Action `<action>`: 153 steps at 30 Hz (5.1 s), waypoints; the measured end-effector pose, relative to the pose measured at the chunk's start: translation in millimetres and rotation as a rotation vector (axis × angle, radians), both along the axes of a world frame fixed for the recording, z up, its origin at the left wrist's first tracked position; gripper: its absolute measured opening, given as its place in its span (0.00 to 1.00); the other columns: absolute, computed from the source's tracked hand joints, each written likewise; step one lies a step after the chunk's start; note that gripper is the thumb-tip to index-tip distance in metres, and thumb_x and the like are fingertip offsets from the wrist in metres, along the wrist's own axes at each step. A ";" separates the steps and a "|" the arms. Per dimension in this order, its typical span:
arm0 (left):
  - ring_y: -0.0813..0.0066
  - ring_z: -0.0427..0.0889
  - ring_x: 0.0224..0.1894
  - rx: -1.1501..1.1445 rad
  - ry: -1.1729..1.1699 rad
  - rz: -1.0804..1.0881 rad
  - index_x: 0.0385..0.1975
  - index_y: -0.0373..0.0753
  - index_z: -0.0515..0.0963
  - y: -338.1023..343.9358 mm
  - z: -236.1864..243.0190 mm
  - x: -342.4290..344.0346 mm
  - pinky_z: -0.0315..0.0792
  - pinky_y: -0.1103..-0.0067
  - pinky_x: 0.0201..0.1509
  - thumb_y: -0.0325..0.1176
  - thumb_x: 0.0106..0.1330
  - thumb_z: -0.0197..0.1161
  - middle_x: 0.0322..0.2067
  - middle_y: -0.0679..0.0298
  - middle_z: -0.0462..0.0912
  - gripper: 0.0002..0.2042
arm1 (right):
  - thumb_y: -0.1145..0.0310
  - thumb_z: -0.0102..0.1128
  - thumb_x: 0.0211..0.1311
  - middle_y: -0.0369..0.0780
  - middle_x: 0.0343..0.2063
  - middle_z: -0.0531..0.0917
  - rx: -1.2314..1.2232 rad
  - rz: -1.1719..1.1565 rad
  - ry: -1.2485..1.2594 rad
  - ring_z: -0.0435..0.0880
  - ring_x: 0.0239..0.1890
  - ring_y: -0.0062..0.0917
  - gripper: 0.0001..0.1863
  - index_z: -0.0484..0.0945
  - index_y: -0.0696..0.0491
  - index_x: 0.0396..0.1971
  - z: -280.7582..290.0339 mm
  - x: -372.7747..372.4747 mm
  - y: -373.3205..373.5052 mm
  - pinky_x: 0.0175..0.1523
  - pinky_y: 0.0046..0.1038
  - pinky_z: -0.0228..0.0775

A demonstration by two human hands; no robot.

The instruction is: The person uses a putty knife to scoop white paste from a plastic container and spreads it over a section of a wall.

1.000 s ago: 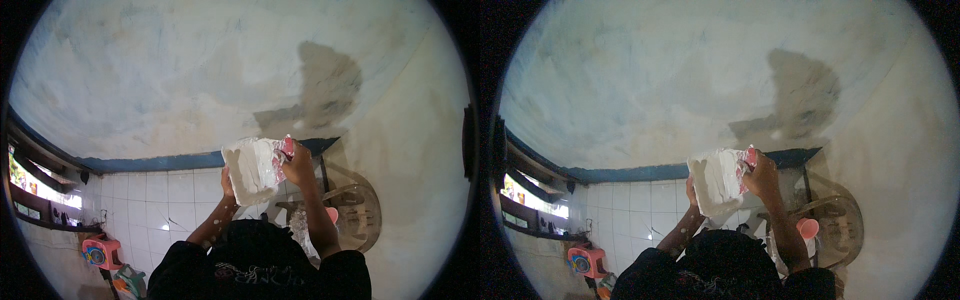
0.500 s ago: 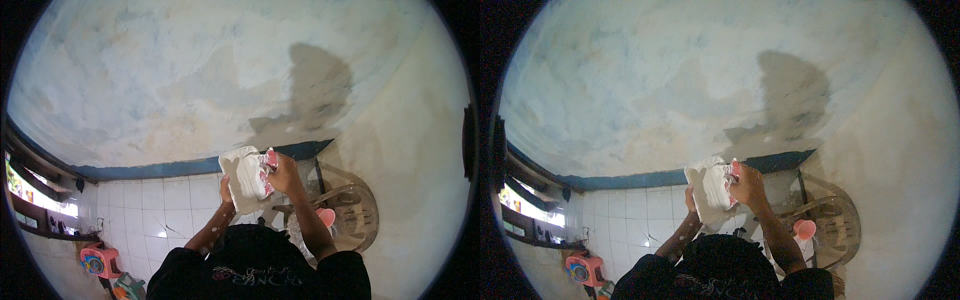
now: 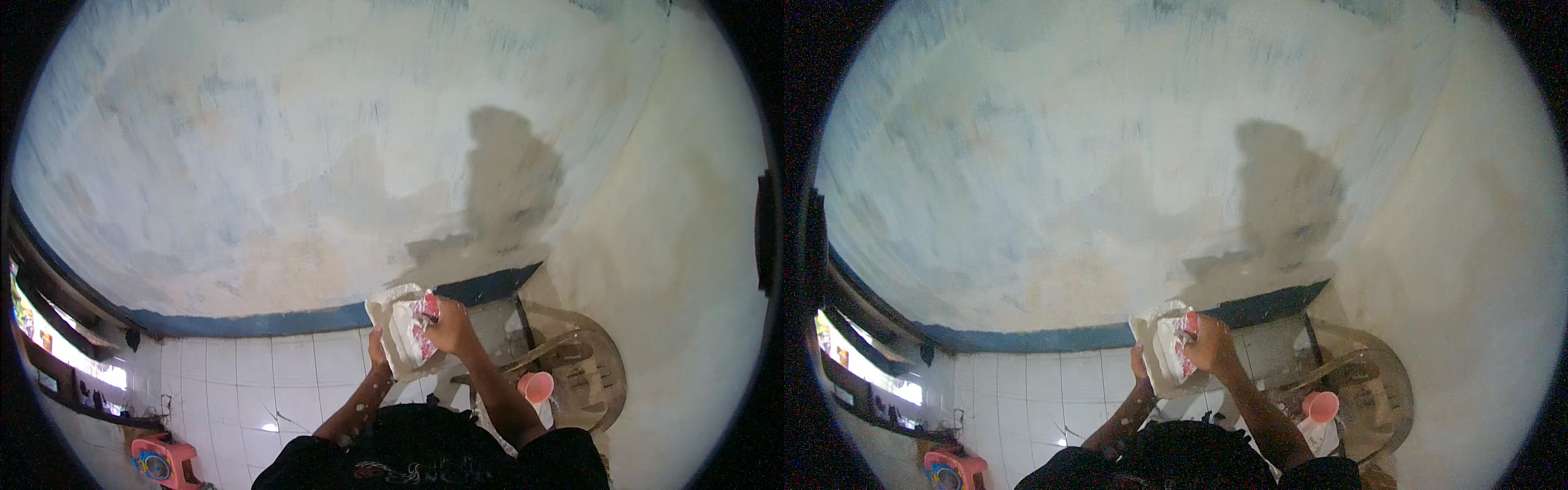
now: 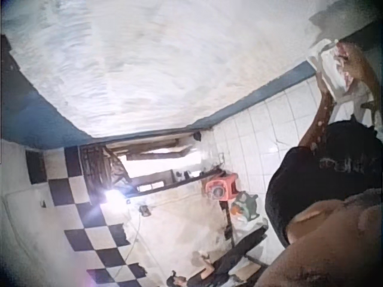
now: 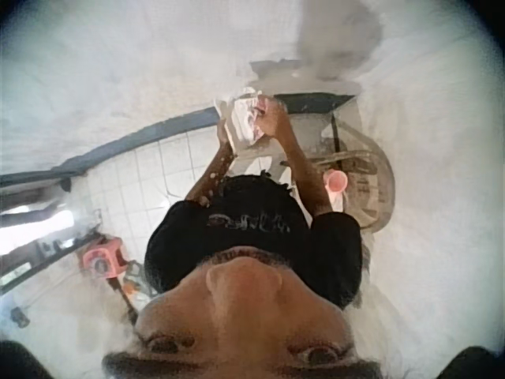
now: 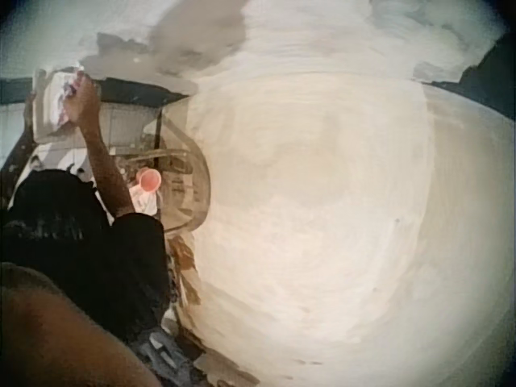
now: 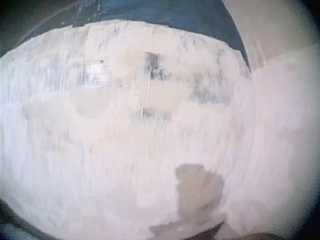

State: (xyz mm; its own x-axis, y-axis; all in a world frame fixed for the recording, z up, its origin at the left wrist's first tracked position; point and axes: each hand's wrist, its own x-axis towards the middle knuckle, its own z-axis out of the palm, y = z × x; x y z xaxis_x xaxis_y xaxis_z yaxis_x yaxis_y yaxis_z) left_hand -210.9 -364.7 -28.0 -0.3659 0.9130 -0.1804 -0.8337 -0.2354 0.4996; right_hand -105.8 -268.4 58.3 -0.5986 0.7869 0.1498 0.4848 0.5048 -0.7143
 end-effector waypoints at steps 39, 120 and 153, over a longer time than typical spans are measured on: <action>0.54 0.67 0.58 0.013 -0.003 -0.087 0.61 0.38 0.58 -11.6 2.4 -12.3 0.61 0.63 0.62 0.56 0.62 0.43 0.57 0.52 0.66 0.33 | 0.72 0.62 0.45 0.46 0.25 0.82 -0.244 -0.001 0.083 0.80 0.29 0.22 0.09 0.80 0.58 0.28 -5.6 6.8 -1.5 0.37 0.31 0.70; 0.52 0.68 0.57 0.152 -0.056 0.039 0.62 0.39 0.57 10.4 24.0 -17.7 0.61 0.60 0.62 0.59 0.65 0.38 0.56 0.51 0.67 0.34 | 0.74 0.56 0.53 0.38 0.24 0.81 -0.408 0.127 -0.002 0.76 0.26 0.18 0.07 0.80 0.59 0.30 -106.0 9.3 44.8 0.29 0.24 0.70; 0.48 0.67 0.57 0.152 0.029 0.223 0.63 0.41 0.56 -41.2 -0.1 -77.0 0.61 0.55 0.60 0.61 0.62 0.41 0.59 0.52 0.64 0.35 | 0.75 0.59 0.53 0.40 0.33 0.81 -1.346 0.284 0.812 0.82 0.33 0.27 0.13 0.75 0.59 0.40 55.9 -60.0 19.8 0.39 0.31 0.77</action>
State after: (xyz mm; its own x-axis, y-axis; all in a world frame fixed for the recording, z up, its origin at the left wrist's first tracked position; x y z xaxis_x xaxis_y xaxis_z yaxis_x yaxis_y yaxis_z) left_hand -287.8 -405.9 -28.1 -0.5642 0.8249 -0.0343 -0.7387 -0.4858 0.4671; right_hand -165.8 -248.6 114.2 -0.8530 0.4848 -0.1932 -0.2240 -0.6745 -0.7035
